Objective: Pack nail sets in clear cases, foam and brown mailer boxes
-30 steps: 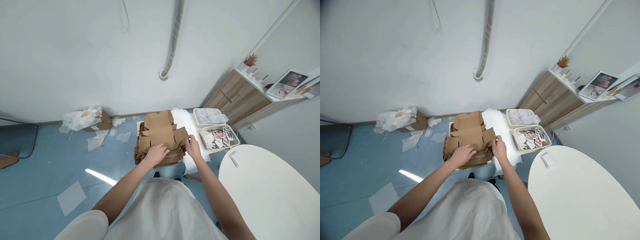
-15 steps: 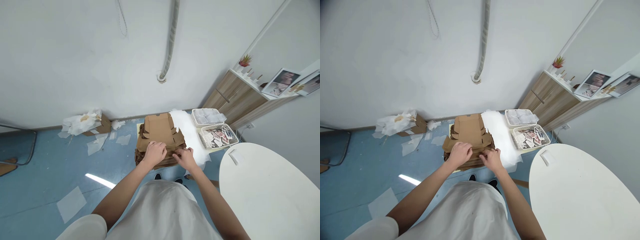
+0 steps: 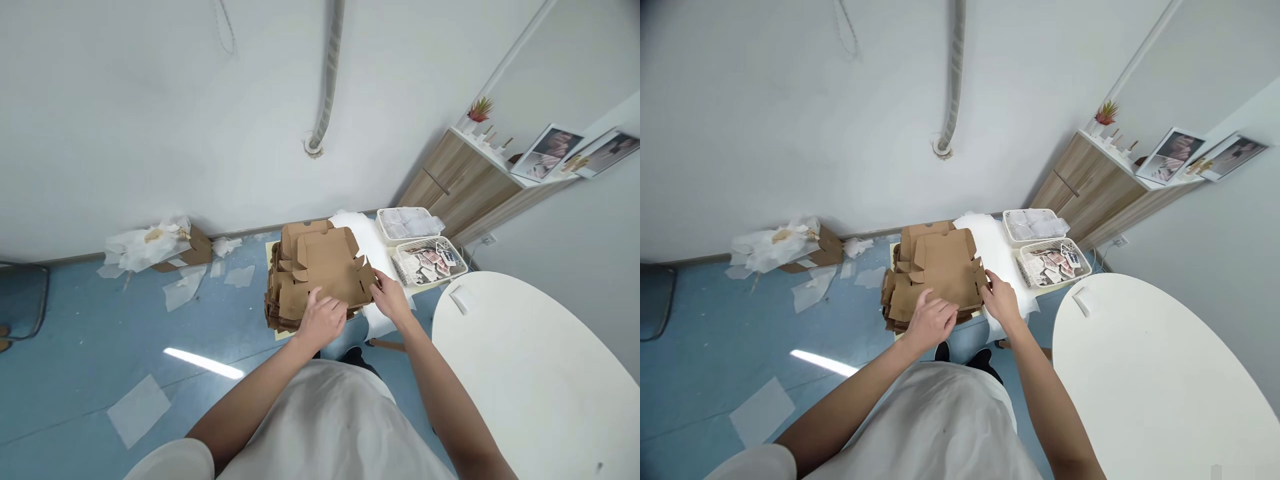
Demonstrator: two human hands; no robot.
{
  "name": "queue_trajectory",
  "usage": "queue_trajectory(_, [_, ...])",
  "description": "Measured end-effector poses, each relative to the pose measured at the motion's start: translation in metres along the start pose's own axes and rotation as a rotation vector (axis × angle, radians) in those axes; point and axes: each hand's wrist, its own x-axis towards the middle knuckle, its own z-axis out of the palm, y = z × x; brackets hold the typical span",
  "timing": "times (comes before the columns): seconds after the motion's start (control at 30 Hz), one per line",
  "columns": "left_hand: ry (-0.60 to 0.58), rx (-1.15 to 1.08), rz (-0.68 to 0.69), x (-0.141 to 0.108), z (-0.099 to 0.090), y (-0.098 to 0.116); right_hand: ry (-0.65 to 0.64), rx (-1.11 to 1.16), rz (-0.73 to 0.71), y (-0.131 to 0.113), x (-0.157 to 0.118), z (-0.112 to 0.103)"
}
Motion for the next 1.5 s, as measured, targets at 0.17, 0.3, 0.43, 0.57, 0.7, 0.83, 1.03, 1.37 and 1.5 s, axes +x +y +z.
queue_trajectory(0.17, [-0.002, -0.065, -0.136, 0.01, -0.021, 0.01, 0.068, -0.047, 0.001, 0.025, -0.014, -0.001])
queue_trajectory(0.3, [0.042, -0.007, -0.361, 0.026, -0.032, -0.004, 0.168, 0.106, 0.017, 0.055, -0.031, -0.008])
queue_trajectory(0.43, [-0.034, -0.128, -0.482, 0.044, -0.012, -0.015, 0.342, 0.235, 0.081, 0.093, -0.058, -0.023])
queue_trajectory(0.57, [-0.246, -0.352, -0.43, 0.061, 0.027, 0.012, 0.554, 0.349, 0.158, 0.136, -0.097, -0.04])
queue_trajectory(0.7, [-0.454, -0.637, -0.396, 0.075, 0.07, 0.065, 0.705, 0.419, 0.327, 0.18, -0.147, -0.055])
queue_trajectory(0.83, [-0.581, -0.879, -0.366, 0.082, 0.113, 0.115, 0.816, 0.465, 0.449, 0.227, -0.199, -0.059])
queue_trajectory(1.03, [-0.722, -1.042, -0.342, 0.086, 0.163, 0.194, 0.931, 0.447, 0.614, 0.279, -0.265, -0.056])
queue_trajectory(1.37, [-0.754, -0.643, -0.038, 0.092, 0.22, 0.271, 0.967, 0.518, 0.835, 0.32, -0.319, -0.038])
queue_trajectory(1.5, [-0.788, -0.49, 0.084, 0.104, 0.234, 0.281, 0.997, 0.569, 0.87, 0.327, -0.318, -0.026])
